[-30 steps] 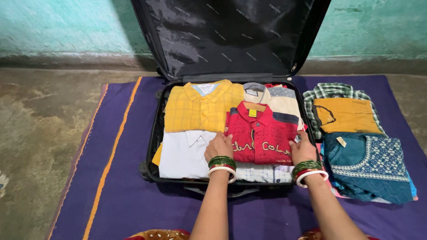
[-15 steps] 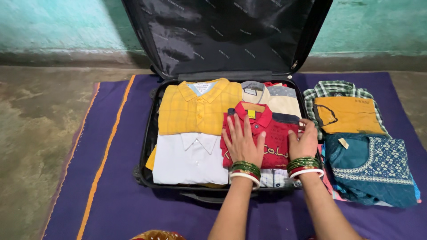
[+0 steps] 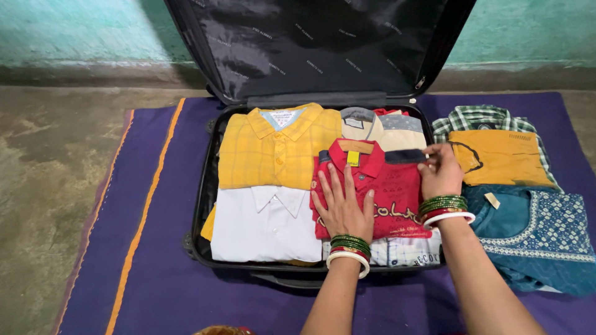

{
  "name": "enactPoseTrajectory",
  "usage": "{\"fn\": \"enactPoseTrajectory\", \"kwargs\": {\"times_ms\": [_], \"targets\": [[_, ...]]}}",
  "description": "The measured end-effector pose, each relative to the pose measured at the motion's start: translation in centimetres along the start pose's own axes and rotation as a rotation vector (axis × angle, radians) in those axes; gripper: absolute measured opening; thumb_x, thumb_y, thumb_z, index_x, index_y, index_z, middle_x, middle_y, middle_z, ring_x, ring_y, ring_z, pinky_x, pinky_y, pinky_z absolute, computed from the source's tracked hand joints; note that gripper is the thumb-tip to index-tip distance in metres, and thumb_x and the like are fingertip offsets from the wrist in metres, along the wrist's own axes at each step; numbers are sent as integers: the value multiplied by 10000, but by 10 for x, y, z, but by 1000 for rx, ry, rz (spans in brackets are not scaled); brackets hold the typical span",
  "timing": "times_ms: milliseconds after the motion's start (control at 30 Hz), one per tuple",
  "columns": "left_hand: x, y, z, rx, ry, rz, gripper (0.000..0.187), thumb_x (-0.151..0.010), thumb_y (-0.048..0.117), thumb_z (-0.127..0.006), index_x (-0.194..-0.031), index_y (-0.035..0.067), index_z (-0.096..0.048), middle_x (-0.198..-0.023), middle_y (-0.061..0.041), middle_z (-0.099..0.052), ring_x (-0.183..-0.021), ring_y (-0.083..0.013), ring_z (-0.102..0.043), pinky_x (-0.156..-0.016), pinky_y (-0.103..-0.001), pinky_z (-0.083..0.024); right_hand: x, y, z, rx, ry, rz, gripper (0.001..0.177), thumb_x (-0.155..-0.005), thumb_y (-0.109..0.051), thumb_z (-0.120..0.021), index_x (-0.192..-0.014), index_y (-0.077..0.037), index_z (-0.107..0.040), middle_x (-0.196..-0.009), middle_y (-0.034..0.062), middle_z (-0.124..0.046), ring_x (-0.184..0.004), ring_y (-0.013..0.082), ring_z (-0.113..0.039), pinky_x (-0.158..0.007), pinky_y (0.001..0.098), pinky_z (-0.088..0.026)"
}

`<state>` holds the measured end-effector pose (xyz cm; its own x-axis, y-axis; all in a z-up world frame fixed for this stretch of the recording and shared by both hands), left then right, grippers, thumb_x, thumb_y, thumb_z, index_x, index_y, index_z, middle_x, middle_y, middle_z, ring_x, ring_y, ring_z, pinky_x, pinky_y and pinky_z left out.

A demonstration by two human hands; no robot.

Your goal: The person packs clothes into a suitcase, folding and arranging shirts inside the open luggage by hand.

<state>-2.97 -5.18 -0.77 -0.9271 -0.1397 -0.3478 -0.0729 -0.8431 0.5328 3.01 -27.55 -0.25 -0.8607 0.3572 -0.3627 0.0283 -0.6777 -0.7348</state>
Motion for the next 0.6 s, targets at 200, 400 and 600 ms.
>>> {"fn": "enactPoseTrajectory", "kwargs": {"times_ms": [200,400,600], "targets": [[0,-1,1,-12,9,-8,764,-949,506,-552,-1590,143,-350,-1691,-159,-201,-1565,-362,-126,-1197,-619,-98,12,12,-5,166,-78,-164,310,-874,19,-737,-1156,-48,-624,-946,151,-685,-862,290,-688,-818,381,-544],[-1,0,0,-10,-2,-5,763,-945,503,-559,-1585,143,-352,-1688,-159,-200,-1561,-363,-130,-1193,-620,-96,22,-39,-4,217,-1,163,457,-912,-96,-707,-1352,-51,-592,-1344,206,-593,-1280,380,-534,-1105,489,-422],[-2,-2,-1,-59,-8,-30,770,-935,486,-565,-1589,141,-350,-1690,-166,-195,-1562,-367,-128,-1198,-618,-90,62,-67,-61,455,-250,253,546,-991,-298,-532,-1501,-110,-481,-1601,125,-416,-1518,275,-303,-1151,612,-213]]}}
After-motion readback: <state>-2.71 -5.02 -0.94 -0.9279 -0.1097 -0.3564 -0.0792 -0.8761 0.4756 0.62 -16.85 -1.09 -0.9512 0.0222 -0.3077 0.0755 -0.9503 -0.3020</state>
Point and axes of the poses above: each hand's wrist, its own x-axis away from the middle knuckle, its own z-axis out of the back of the hand, y = z × x, the point moved 5 cm from there along -x, towards the middle knuckle
